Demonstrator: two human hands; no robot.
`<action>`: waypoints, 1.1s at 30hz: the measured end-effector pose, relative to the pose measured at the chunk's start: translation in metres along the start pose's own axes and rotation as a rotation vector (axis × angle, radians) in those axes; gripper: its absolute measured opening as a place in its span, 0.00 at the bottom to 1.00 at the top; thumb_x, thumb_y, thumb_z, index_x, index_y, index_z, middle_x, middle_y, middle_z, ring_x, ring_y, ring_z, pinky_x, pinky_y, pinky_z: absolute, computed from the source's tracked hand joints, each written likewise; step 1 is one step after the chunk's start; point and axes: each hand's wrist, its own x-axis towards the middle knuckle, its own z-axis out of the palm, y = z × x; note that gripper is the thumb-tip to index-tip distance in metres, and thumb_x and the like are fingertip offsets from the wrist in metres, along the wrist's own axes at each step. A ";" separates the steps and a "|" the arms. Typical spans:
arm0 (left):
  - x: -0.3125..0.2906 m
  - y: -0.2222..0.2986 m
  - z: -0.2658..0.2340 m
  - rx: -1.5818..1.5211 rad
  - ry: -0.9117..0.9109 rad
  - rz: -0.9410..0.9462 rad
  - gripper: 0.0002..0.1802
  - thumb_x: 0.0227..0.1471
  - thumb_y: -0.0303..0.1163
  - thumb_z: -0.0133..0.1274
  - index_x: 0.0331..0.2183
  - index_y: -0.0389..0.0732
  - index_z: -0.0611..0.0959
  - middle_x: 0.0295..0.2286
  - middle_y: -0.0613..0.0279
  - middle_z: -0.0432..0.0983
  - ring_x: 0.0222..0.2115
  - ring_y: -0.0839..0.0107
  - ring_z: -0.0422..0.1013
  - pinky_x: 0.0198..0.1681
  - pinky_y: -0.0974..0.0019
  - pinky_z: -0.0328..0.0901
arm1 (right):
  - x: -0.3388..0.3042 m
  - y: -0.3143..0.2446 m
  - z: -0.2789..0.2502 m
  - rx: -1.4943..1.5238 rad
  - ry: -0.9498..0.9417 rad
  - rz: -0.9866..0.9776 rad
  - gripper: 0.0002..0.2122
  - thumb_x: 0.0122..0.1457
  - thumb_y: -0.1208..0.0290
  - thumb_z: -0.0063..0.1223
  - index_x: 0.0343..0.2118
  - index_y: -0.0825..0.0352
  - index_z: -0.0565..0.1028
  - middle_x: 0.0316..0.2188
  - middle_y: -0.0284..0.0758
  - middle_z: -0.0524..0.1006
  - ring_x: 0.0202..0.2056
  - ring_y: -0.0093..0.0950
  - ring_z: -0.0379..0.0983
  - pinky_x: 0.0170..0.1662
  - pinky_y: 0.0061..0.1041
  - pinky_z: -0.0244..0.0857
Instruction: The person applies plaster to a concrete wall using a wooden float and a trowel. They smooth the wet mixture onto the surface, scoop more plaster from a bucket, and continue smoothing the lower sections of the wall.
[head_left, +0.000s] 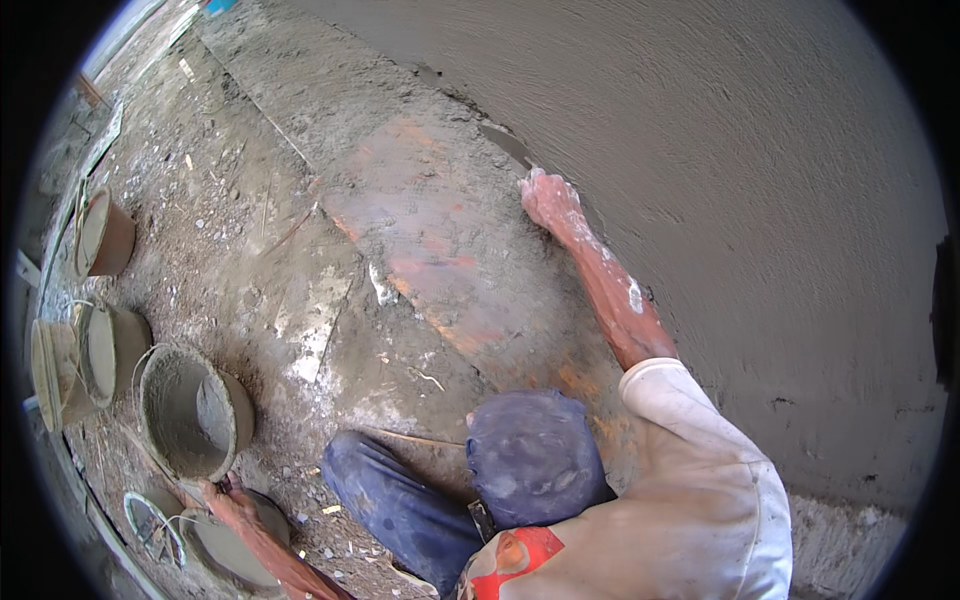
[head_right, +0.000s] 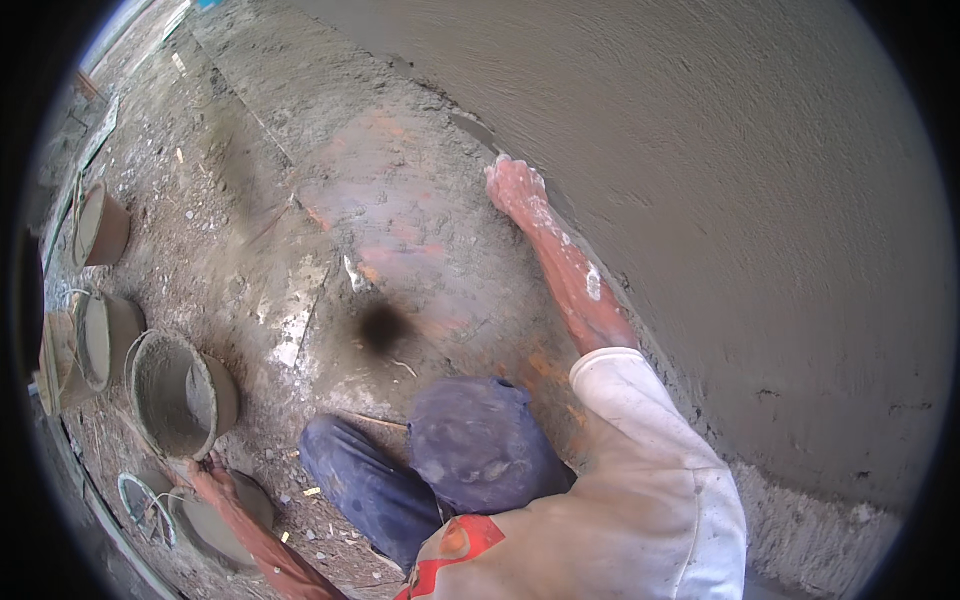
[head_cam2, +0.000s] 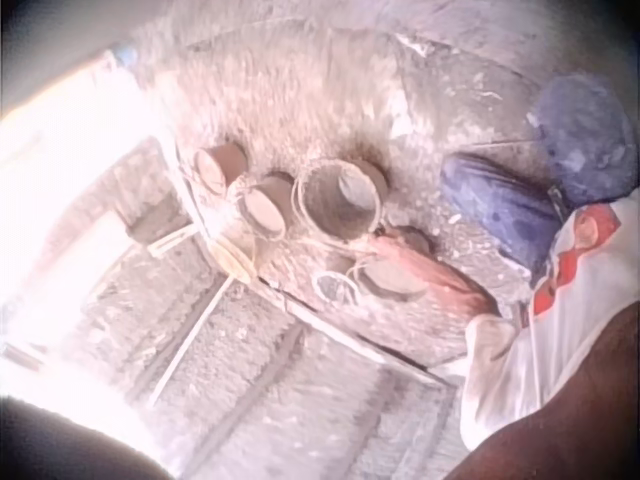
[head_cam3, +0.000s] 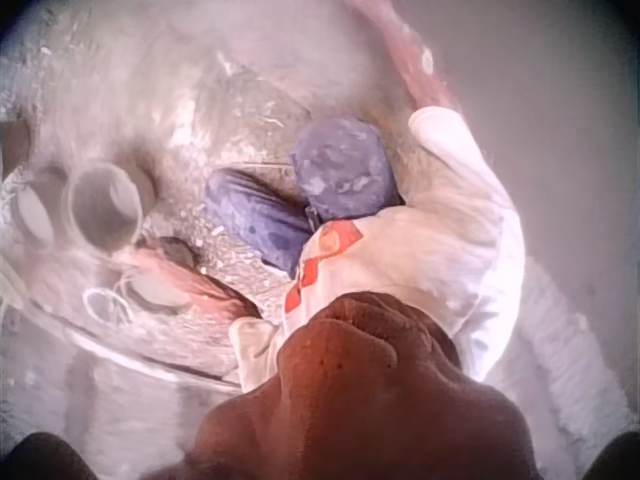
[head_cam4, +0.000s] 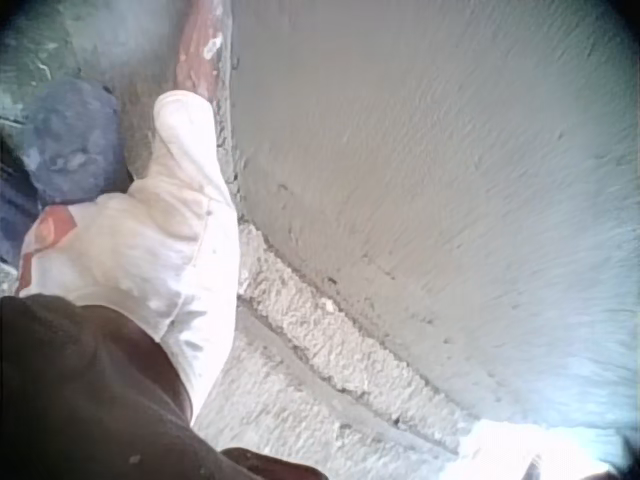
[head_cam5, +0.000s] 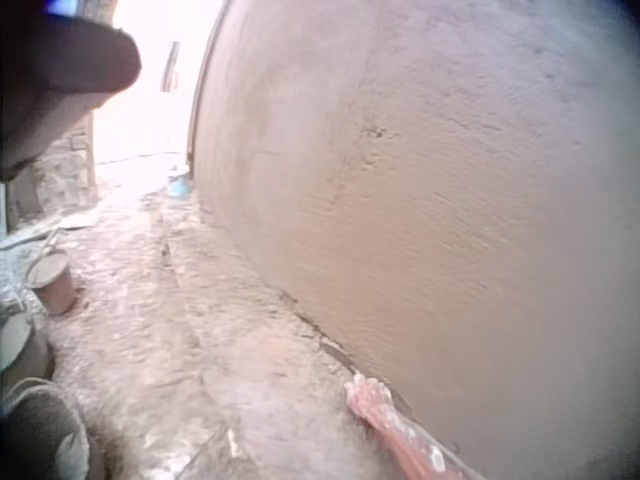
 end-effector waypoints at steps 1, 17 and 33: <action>0.000 0.001 0.000 0.005 0.003 0.004 0.18 0.64 0.39 0.54 0.50 0.40 0.77 0.44 0.64 0.76 0.41 0.71 0.70 0.45 0.66 0.71 | 0.012 -0.006 -0.001 0.032 0.001 0.031 0.19 0.65 0.58 0.49 0.39 0.73 0.77 0.37 0.60 0.79 0.42 0.61 0.77 0.46 0.56 0.71; 0.004 0.001 -0.012 -0.018 0.025 0.027 0.18 0.64 0.39 0.53 0.51 0.39 0.78 0.42 0.63 0.78 0.38 0.71 0.73 0.45 0.65 0.73 | -0.089 0.004 -0.016 -0.006 -0.025 -0.082 0.17 0.67 0.59 0.47 0.43 0.72 0.73 0.36 0.59 0.78 0.41 0.58 0.76 0.45 0.54 0.68; -0.007 0.003 0.000 0.017 0.062 0.036 0.17 0.65 0.34 0.49 0.54 0.43 0.75 0.46 0.64 0.74 0.42 0.70 0.71 0.42 0.63 0.73 | 0.102 -0.057 0.039 -0.005 0.005 -0.084 0.18 0.63 0.61 0.49 0.41 0.75 0.77 0.37 0.62 0.79 0.42 0.61 0.77 0.47 0.56 0.72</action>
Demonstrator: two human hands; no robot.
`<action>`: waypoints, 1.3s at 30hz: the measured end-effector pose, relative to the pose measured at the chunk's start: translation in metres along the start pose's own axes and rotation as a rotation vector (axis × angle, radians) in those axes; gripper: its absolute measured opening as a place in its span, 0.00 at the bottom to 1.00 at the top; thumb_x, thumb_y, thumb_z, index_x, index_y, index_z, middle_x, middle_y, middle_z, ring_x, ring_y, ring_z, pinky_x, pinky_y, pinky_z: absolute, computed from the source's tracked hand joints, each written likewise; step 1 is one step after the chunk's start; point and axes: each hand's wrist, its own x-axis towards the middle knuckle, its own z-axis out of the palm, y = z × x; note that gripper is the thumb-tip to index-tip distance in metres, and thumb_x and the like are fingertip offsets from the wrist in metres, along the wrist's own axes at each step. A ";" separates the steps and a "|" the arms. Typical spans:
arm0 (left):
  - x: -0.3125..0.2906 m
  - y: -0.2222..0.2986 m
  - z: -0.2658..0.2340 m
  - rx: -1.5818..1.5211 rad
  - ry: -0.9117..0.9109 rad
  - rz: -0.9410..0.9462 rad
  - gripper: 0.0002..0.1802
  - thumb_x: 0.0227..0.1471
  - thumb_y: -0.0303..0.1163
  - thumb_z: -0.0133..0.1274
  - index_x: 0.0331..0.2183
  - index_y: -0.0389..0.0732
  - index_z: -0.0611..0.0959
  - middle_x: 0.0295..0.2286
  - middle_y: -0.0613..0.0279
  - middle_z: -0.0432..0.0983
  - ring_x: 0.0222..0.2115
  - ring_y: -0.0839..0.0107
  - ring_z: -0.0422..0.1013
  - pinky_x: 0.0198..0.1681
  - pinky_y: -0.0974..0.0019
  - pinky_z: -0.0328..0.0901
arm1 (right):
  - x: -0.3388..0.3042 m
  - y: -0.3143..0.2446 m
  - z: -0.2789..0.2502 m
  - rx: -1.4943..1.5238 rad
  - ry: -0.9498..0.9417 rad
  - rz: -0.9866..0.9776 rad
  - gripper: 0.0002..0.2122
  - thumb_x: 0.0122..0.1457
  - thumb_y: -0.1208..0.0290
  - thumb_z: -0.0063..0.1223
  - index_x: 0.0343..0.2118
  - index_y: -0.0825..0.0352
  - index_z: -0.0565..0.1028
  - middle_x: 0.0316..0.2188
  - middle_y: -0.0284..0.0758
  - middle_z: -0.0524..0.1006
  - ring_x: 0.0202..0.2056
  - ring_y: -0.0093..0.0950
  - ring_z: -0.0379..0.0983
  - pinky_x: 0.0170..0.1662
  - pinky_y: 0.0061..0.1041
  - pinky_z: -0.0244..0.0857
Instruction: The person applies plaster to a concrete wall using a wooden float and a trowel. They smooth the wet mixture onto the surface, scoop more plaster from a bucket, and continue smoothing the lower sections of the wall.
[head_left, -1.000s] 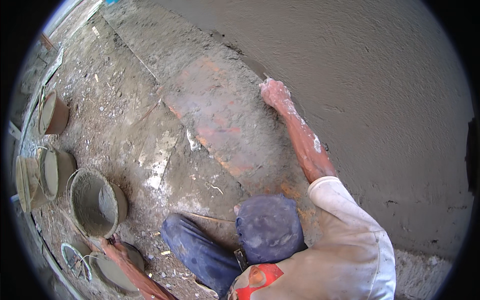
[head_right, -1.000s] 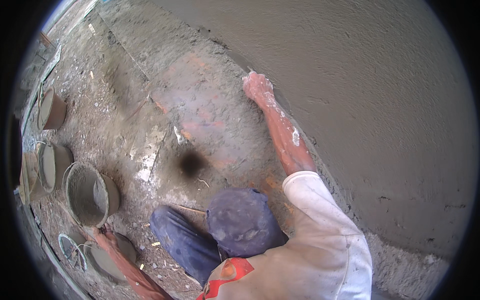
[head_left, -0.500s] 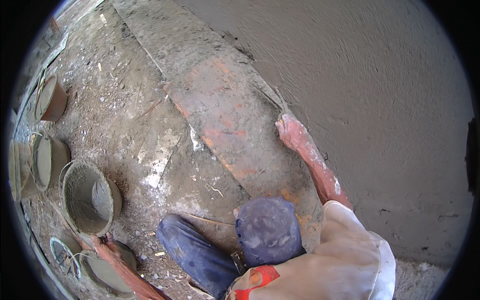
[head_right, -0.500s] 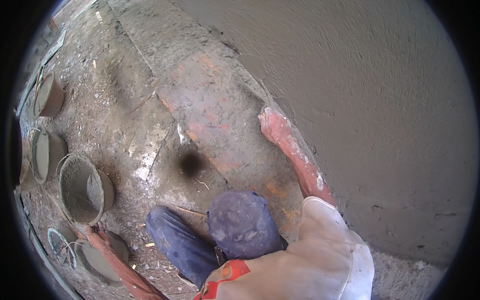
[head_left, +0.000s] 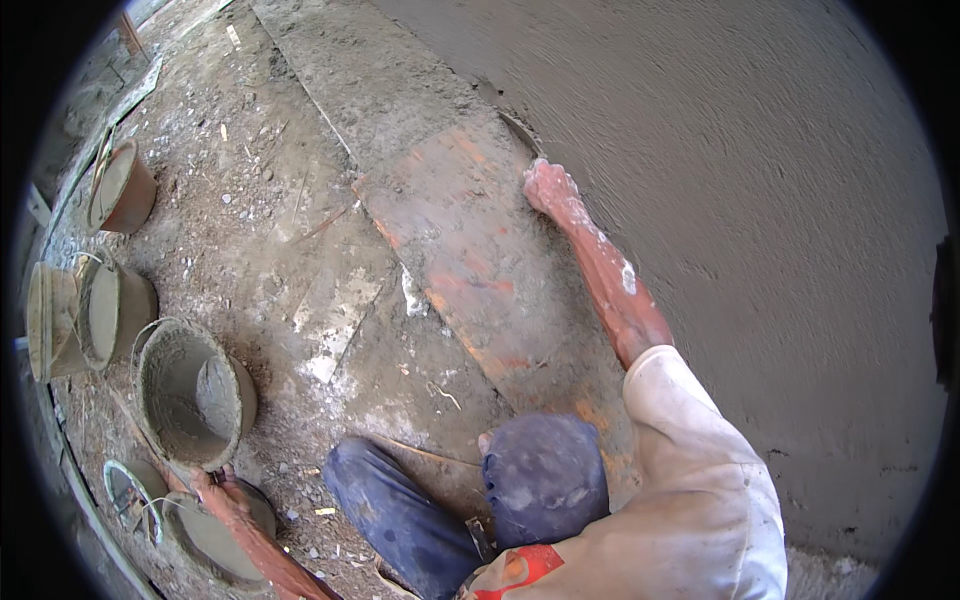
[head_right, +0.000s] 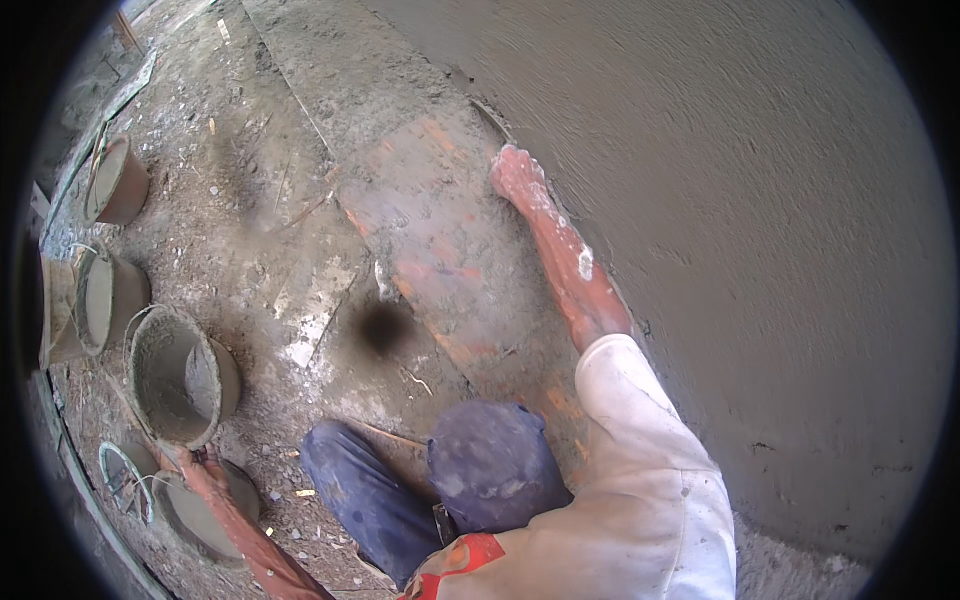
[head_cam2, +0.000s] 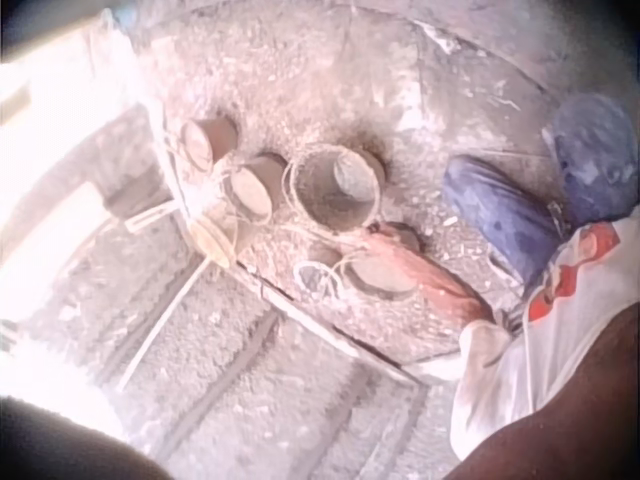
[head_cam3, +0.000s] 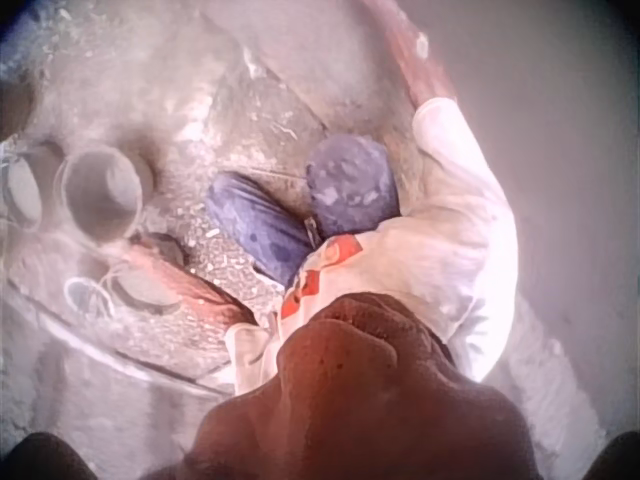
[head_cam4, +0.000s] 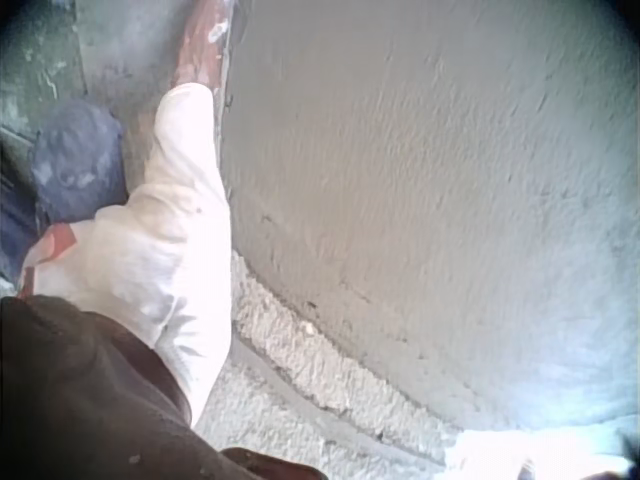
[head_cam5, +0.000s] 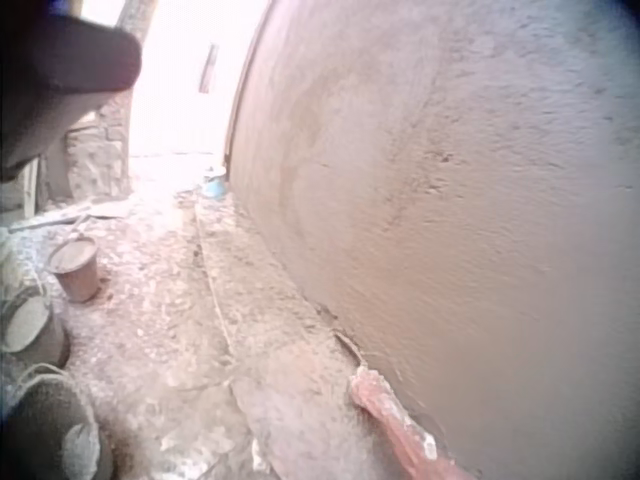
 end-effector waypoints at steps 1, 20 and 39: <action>0.001 -0.001 0.000 -0.021 -0.016 0.005 0.17 0.65 0.34 0.50 0.54 0.43 0.75 0.46 0.64 0.75 0.42 0.70 0.72 0.42 0.63 0.73 | 0.011 -0.004 -0.001 0.000 -0.006 0.009 0.17 0.63 0.61 0.49 0.41 0.74 0.78 0.38 0.61 0.80 0.43 0.60 0.77 0.48 0.55 0.72; 0.008 -0.003 -0.017 0.004 0.016 0.028 0.22 0.63 0.40 0.56 0.54 0.40 0.75 0.48 0.61 0.75 0.44 0.68 0.71 0.46 0.63 0.72 | -0.207 0.061 -0.088 0.079 0.112 -0.072 0.14 0.67 0.59 0.51 0.37 0.69 0.74 0.33 0.55 0.78 0.36 0.56 0.76 0.37 0.49 0.68; -0.001 -0.007 -0.015 0.013 -0.037 0.051 0.18 0.66 0.37 0.51 0.52 0.40 0.77 0.45 0.63 0.77 0.42 0.70 0.73 0.46 0.62 0.73 | -0.281 0.069 -0.040 -0.208 0.179 0.339 0.15 0.67 0.60 0.49 0.44 0.67 0.76 0.39 0.49 0.77 0.41 0.51 0.77 0.42 0.50 0.73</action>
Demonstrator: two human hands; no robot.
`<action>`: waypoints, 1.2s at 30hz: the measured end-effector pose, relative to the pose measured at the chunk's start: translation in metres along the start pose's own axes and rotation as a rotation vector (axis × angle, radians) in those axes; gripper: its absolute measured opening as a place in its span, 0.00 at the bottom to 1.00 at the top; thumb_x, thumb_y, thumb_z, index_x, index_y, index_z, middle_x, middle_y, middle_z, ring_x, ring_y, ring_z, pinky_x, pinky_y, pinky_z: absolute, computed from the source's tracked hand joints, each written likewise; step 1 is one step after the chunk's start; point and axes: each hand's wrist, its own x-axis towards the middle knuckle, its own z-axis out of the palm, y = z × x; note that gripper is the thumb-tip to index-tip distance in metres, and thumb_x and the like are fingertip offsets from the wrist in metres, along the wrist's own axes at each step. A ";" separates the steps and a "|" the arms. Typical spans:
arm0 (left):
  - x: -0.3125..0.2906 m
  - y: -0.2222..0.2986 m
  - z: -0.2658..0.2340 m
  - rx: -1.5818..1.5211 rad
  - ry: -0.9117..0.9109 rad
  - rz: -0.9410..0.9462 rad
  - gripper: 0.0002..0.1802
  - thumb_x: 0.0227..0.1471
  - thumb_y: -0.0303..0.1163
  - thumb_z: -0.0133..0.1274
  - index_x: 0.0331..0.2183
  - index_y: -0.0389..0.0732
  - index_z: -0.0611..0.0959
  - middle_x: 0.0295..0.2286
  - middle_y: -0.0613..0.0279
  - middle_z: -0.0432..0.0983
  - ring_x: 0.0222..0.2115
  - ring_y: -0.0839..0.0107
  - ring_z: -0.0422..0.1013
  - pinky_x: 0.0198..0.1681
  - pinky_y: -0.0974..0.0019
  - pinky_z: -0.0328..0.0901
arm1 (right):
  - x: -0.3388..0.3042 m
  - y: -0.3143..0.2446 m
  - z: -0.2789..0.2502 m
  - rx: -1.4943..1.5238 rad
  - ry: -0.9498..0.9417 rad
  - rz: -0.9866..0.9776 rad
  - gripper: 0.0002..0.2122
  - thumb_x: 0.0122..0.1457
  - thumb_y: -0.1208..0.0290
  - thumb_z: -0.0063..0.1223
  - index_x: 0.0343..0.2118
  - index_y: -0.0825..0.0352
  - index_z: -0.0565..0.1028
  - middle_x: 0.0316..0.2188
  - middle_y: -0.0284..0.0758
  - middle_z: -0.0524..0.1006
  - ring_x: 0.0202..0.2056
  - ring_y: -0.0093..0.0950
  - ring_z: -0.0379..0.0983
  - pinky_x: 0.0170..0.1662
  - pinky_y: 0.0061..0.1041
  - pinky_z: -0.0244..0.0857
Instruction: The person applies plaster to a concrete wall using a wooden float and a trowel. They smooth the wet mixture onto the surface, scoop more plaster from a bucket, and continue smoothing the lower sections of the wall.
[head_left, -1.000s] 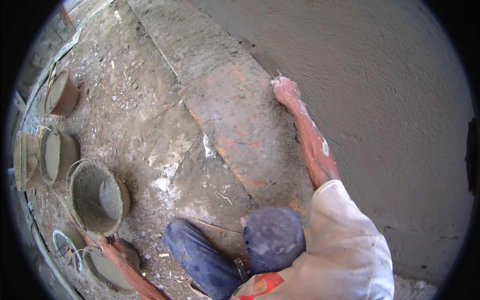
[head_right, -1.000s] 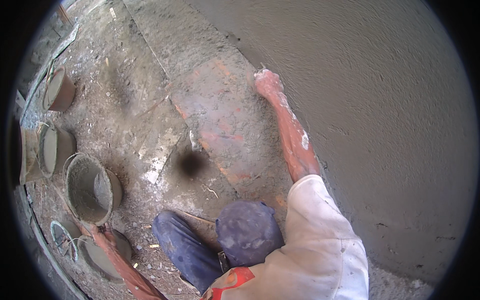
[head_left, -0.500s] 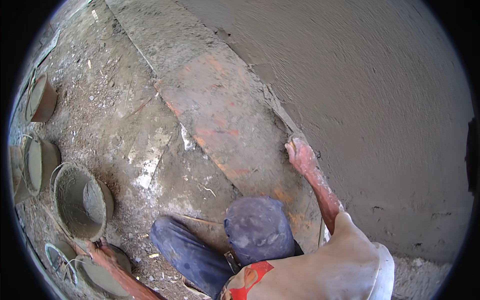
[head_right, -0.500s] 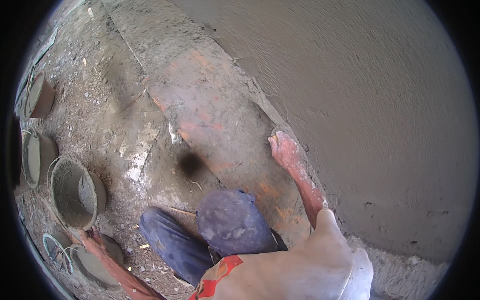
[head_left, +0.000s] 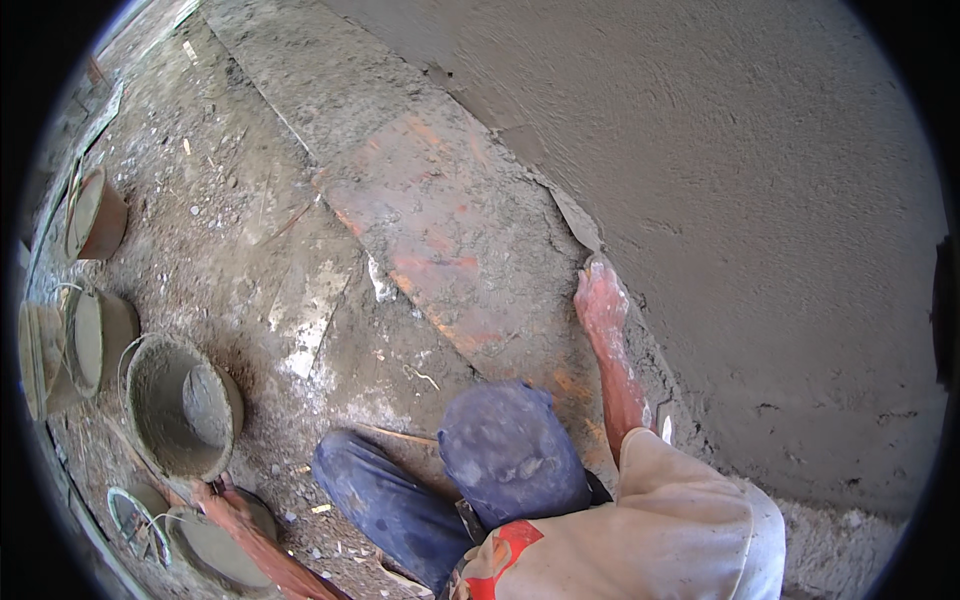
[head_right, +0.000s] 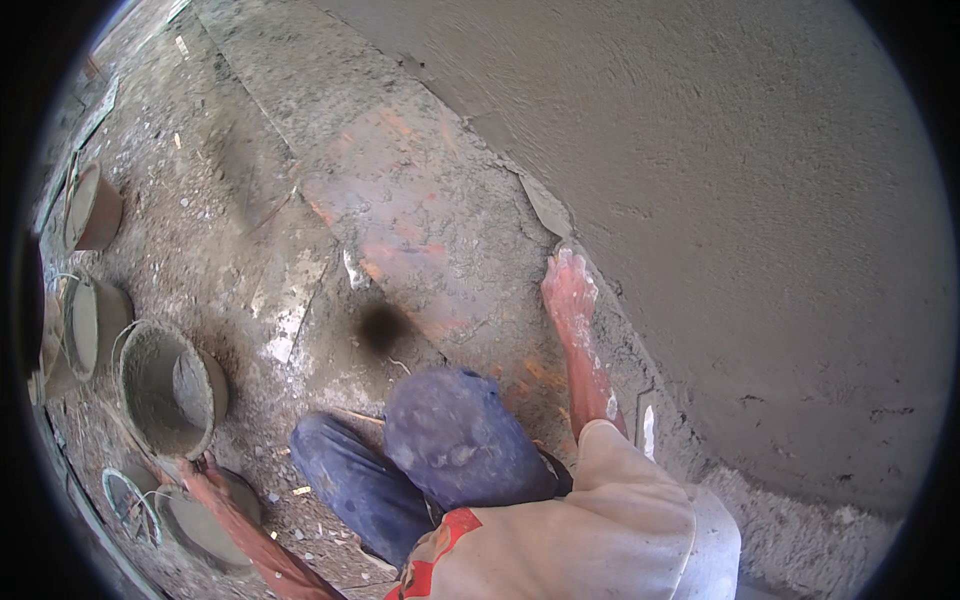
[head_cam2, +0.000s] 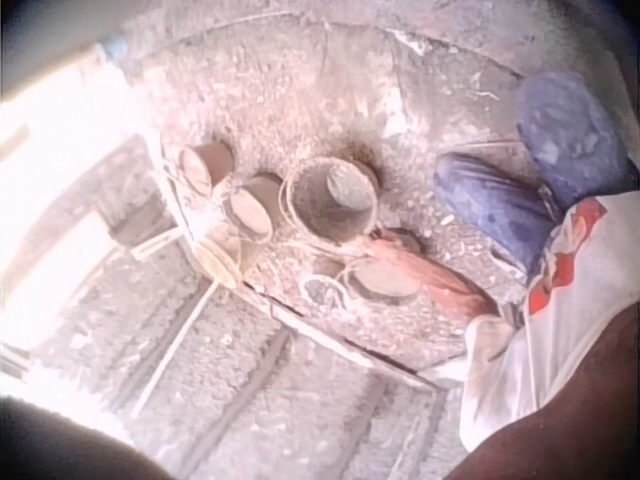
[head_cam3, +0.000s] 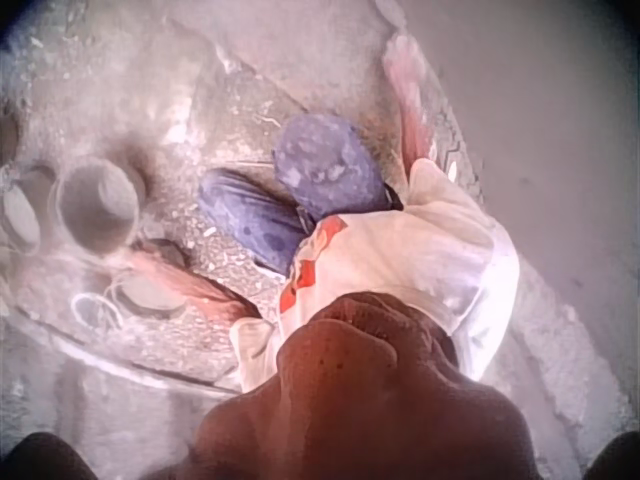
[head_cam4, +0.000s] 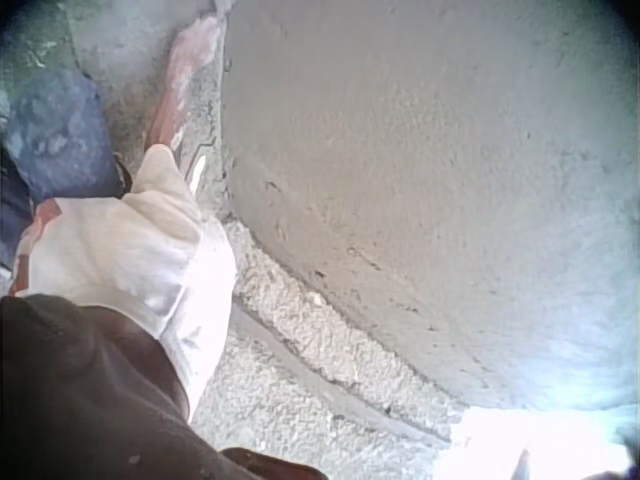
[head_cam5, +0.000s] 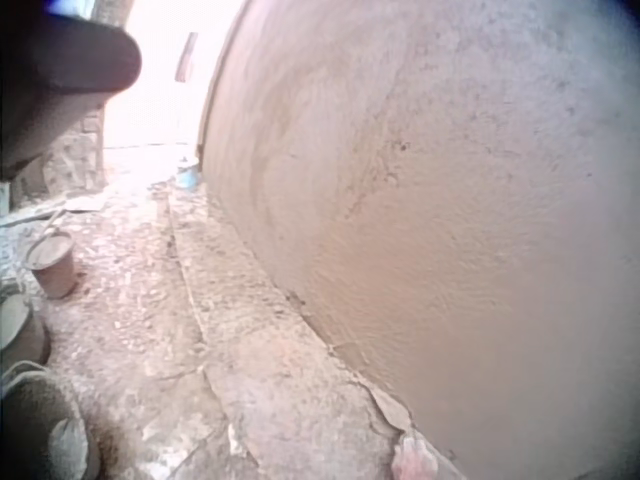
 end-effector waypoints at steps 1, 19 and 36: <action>-0.001 0.000 -0.001 0.010 0.007 -0.007 0.17 0.66 0.37 0.51 0.52 0.40 0.77 0.45 0.63 0.77 0.41 0.70 0.73 0.46 0.61 0.73 | -0.005 0.000 0.003 -0.023 0.036 0.008 0.14 0.67 0.60 0.49 0.44 0.67 0.75 0.39 0.48 0.77 0.40 0.51 0.77 0.41 0.49 0.73; -0.001 0.006 0.003 0.026 0.083 -0.006 0.21 0.68 0.37 0.49 0.59 0.43 0.72 0.51 0.64 0.73 0.45 0.70 0.70 0.43 0.64 0.70 | 0.195 -0.225 0.048 0.256 0.115 -0.444 0.14 0.66 0.62 0.50 0.44 0.67 0.76 0.41 0.49 0.76 0.41 0.49 0.78 0.43 0.48 0.73; -0.001 0.020 0.002 -0.027 0.090 -0.059 0.17 0.65 0.35 0.50 0.54 0.41 0.75 0.46 0.62 0.76 0.43 0.70 0.72 0.41 0.66 0.70 | 0.273 -0.244 0.045 0.567 -0.029 -0.096 0.16 0.61 0.59 0.58 0.43 0.67 0.82 0.40 0.51 0.82 0.45 0.49 0.79 0.49 0.45 0.71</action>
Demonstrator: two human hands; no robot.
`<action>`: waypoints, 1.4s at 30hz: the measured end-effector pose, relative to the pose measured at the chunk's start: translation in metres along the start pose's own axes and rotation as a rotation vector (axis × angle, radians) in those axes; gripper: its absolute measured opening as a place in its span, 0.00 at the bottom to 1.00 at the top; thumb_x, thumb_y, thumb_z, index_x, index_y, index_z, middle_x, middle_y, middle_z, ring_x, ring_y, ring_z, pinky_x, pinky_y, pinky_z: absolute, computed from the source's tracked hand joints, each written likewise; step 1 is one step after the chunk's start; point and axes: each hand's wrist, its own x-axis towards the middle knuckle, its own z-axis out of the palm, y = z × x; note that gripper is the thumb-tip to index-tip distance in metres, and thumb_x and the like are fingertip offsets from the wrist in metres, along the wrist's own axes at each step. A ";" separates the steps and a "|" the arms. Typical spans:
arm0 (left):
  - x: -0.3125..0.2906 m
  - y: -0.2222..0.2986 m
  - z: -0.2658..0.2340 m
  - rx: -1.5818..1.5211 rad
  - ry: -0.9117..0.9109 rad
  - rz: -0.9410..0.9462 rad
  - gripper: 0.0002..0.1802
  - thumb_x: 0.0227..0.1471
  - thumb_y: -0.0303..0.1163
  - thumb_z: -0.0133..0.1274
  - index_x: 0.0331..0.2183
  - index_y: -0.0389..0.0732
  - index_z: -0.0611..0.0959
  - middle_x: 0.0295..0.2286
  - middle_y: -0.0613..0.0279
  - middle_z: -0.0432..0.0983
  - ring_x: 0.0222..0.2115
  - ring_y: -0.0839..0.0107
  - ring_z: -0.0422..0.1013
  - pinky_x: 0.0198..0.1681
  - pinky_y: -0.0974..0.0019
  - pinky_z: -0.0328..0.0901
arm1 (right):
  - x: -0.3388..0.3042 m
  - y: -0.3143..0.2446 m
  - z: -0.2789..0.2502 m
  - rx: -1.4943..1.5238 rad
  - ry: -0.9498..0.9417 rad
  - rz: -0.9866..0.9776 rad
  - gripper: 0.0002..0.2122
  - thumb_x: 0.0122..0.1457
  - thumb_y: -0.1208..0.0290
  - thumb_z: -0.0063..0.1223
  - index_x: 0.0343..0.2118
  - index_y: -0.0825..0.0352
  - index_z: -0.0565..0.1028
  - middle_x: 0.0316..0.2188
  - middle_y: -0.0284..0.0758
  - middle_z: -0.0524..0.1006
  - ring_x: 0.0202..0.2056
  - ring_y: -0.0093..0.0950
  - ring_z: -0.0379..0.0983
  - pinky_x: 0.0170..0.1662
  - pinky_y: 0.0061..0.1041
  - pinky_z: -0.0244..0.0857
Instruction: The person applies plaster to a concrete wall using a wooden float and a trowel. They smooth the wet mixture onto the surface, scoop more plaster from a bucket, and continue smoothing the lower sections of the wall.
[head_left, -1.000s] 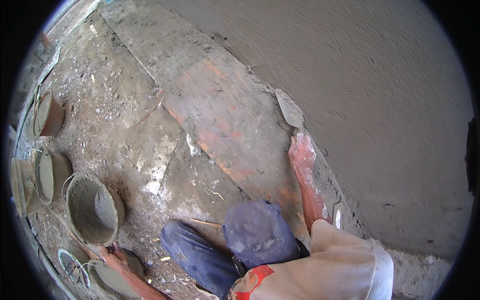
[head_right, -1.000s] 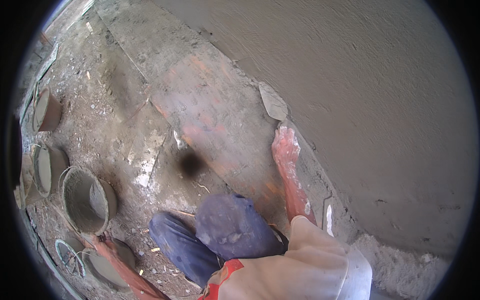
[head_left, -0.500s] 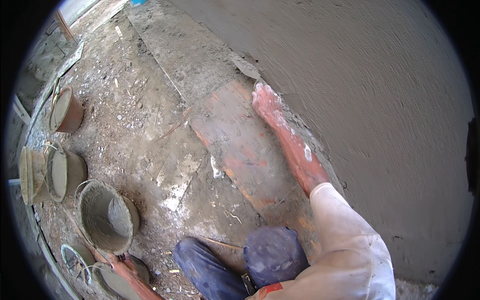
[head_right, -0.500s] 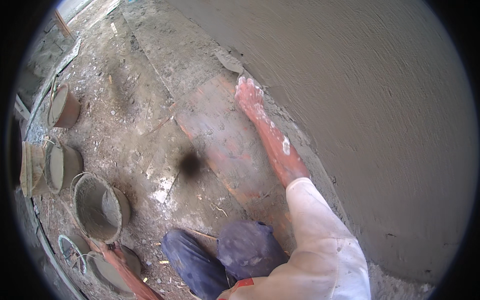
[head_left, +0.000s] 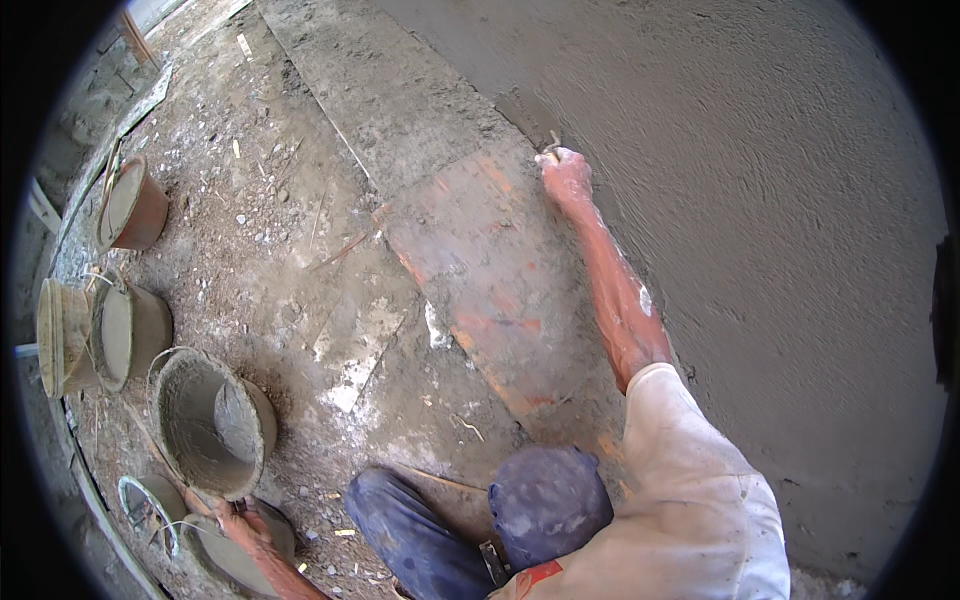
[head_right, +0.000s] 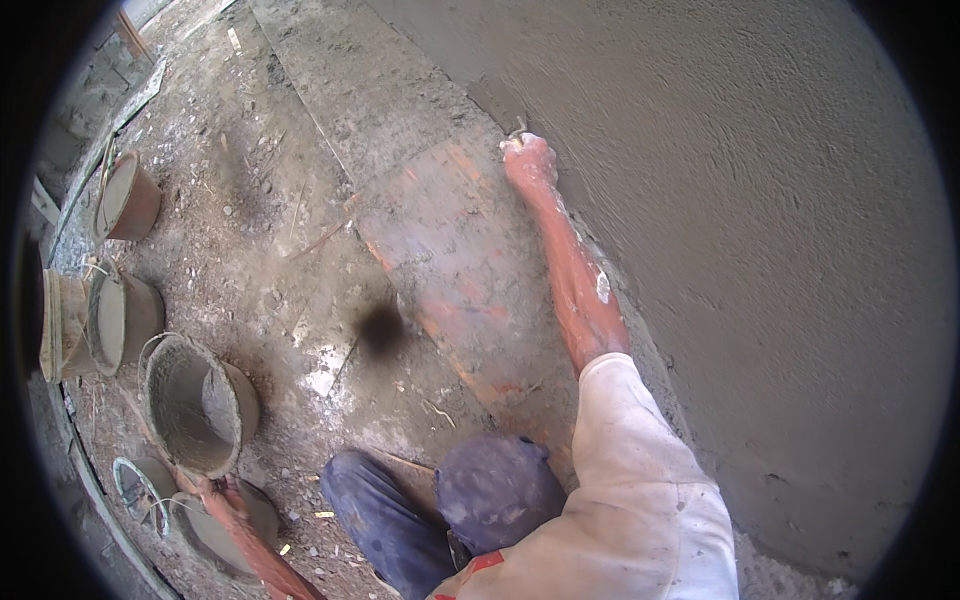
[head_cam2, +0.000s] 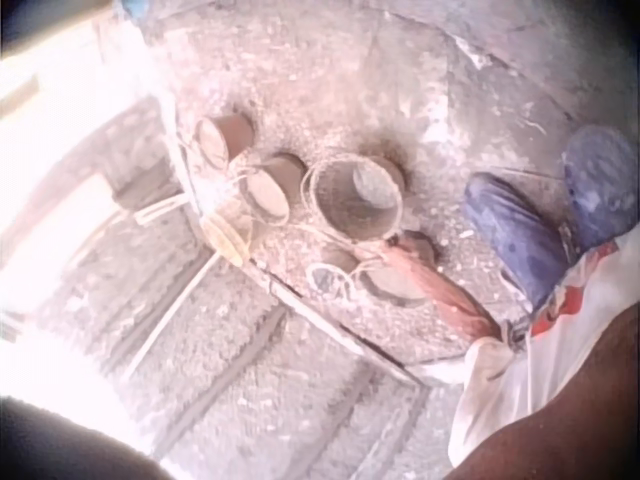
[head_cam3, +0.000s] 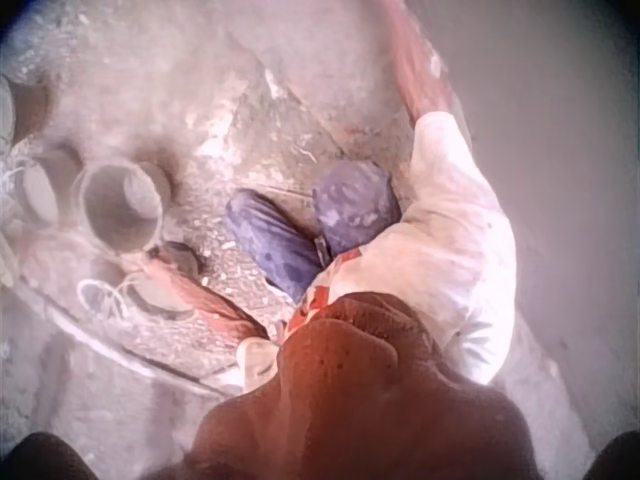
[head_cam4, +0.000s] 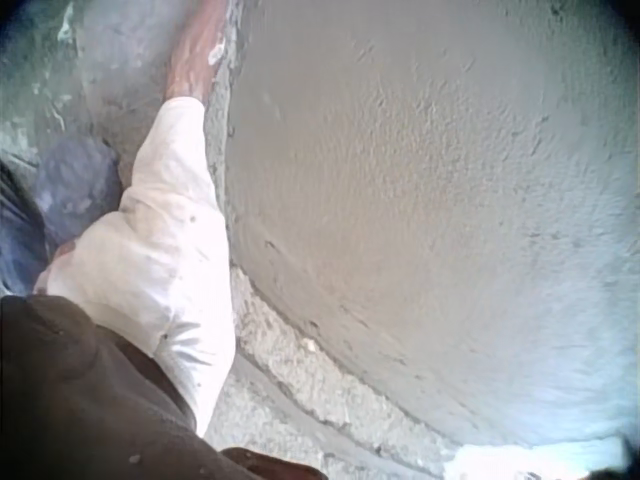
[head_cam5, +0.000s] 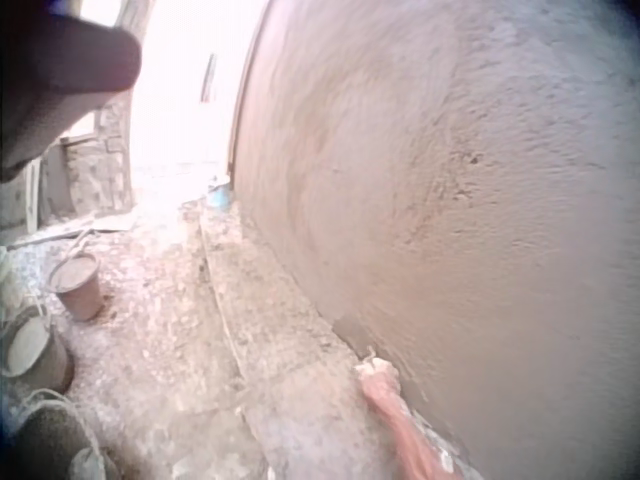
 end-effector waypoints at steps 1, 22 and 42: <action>0.000 -0.003 0.002 0.013 0.002 -0.003 0.17 0.65 0.35 0.50 0.53 0.41 0.75 0.45 0.62 0.76 0.43 0.70 0.72 0.42 0.66 0.70 | -0.004 0.008 -0.008 0.010 0.015 -0.045 0.16 0.61 0.59 0.58 0.43 0.68 0.81 0.39 0.51 0.82 0.44 0.49 0.79 0.48 0.45 0.70; 0.004 -0.012 0.042 -0.204 -0.185 0.039 0.24 0.66 0.37 0.52 0.53 0.25 0.76 0.51 0.46 0.76 0.50 0.53 0.72 0.58 0.52 0.69 | -0.486 0.236 -0.258 -0.211 -0.141 0.469 0.18 0.66 0.54 0.53 0.39 0.69 0.71 0.27 0.57 0.77 0.34 0.61 0.75 0.36 0.55 0.66; -0.146 -0.002 0.134 0.149 -0.628 -0.116 0.25 0.68 0.39 0.48 0.57 0.29 0.74 0.55 0.51 0.74 0.53 0.65 0.71 0.59 0.58 0.64 | -0.458 0.324 -0.377 -0.224 -0.156 0.338 0.24 0.66 0.47 0.49 0.37 0.71 0.75 0.33 0.53 0.79 0.36 0.53 0.76 0.41 0.47 0.67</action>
